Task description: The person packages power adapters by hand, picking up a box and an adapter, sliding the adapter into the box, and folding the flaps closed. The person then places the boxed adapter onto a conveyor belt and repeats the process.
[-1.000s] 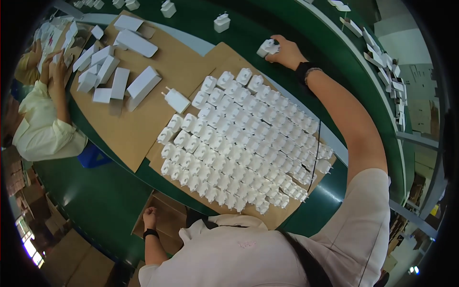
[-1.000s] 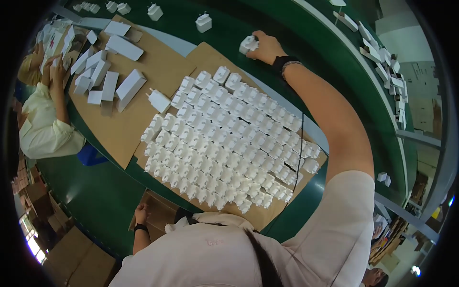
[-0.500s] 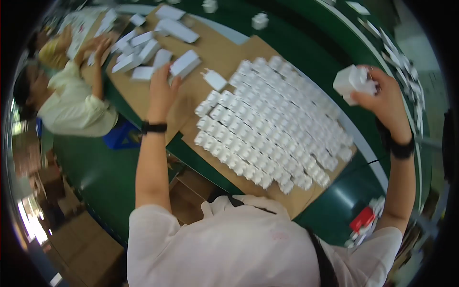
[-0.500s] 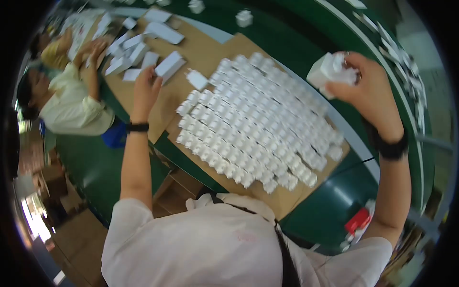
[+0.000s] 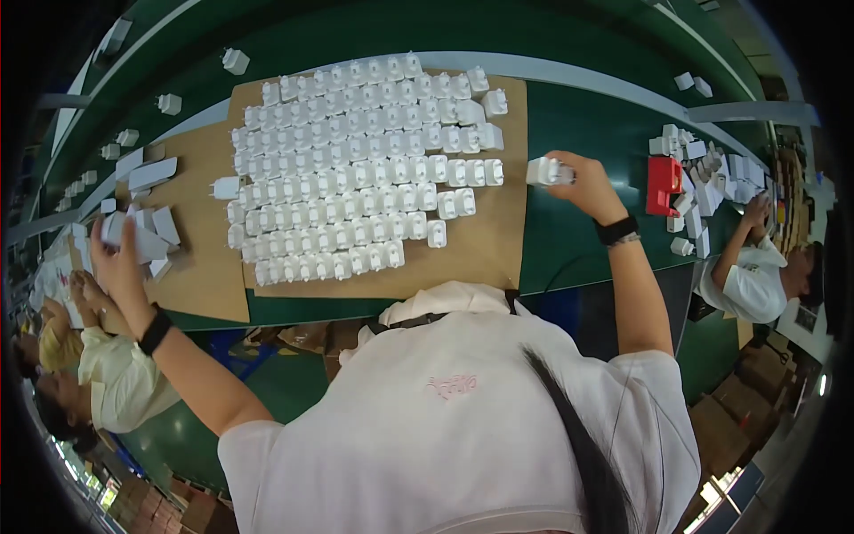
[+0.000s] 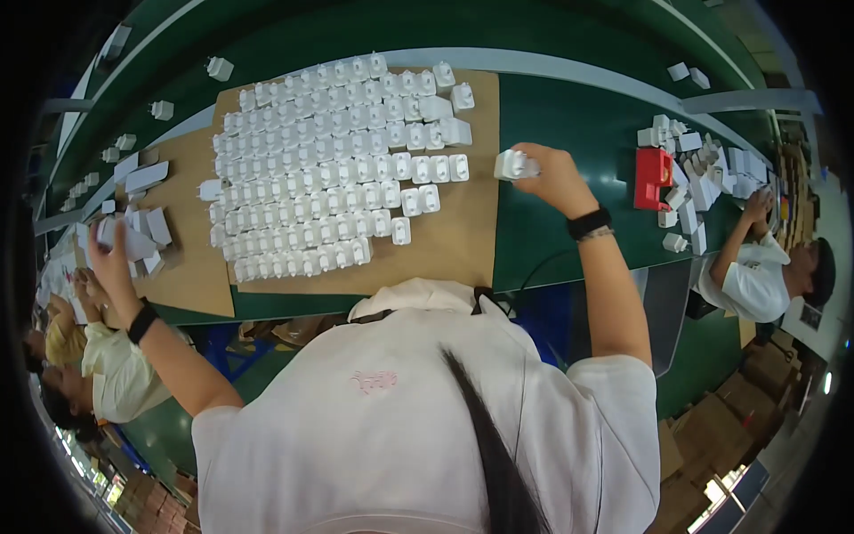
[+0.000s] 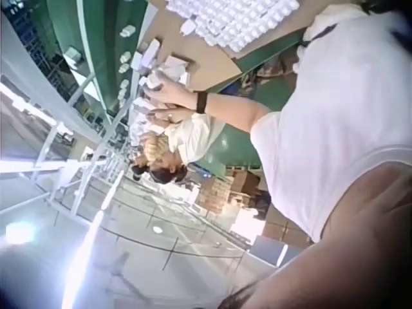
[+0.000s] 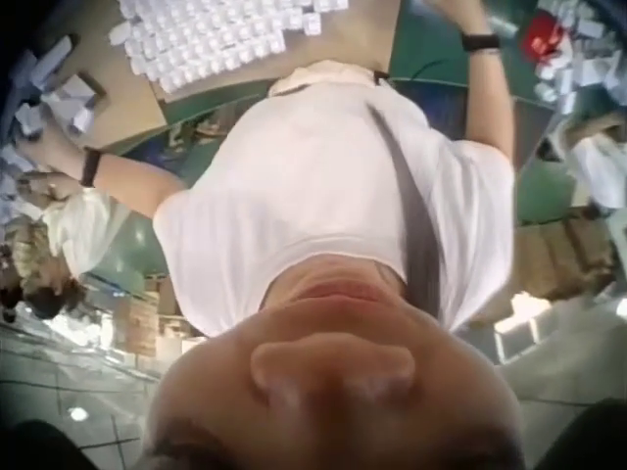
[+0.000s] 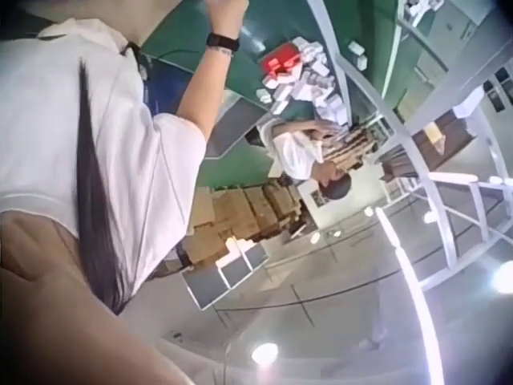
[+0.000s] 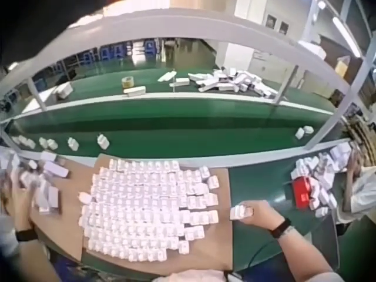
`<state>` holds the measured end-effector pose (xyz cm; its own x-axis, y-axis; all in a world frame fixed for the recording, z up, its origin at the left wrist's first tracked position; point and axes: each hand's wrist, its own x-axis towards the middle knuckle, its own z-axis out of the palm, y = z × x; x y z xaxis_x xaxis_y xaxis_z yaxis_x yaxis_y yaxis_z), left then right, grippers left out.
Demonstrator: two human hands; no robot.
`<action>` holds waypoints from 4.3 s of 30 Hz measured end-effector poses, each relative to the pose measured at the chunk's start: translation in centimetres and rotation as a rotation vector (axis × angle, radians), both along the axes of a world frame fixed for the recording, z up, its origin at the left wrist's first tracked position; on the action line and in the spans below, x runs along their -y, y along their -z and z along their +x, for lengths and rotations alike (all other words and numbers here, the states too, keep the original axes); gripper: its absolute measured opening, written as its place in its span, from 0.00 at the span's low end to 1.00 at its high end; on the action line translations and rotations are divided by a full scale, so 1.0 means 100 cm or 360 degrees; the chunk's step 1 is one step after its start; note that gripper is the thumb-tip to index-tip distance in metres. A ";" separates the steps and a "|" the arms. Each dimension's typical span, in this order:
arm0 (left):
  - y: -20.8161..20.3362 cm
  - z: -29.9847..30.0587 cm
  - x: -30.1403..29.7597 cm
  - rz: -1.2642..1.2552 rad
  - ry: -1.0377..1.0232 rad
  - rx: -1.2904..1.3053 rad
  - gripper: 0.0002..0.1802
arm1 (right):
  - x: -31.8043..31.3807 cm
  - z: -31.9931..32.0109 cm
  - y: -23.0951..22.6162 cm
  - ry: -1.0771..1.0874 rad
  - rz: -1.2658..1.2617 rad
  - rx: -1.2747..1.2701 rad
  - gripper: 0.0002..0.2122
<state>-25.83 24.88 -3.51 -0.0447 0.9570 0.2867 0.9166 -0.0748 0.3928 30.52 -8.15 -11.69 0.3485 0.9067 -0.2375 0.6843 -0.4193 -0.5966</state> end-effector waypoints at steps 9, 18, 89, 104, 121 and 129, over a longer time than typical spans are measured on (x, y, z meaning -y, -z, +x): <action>-0.009 -0.017 0.188 0.0054 -0.0086 0.1743 0.22 | 0.012 -0.078 0.042 -0.0329 0.0223 -0.0144 0.22; 0.026 0.128 0.266 -0.1046 0.0088 0.3487 0.30 | 0.028 -0.093 0.063 -0.0193 0.0492 -0.0227 0.30; 0.030 0.225 0.271 -0.1058 0.1363 0.1939 0.39 | -0.003 -0.149 -0.077 -0.0310 0.0508 -0.1446 0.32; 0.119 -0.045 -0.019 -0.0070 0.0236 -0.0622 0.29 | -0.282 0.192 0.104 0.0524 0.0311 -0.0257 0.30; 0.113 -0.082 -0.069 -0.0434 0.0571 -0.0827 0.35 | -0.490 -0.065 0.084 -0.1386 0.0123 0.0365 0.32; 0.147 -0.101 -0.066 -0.0295 0.0661 -0.0987 0.25 | -0.370 -0.059 -0.100 -0.0920 -0.0001 -0.0601 0.22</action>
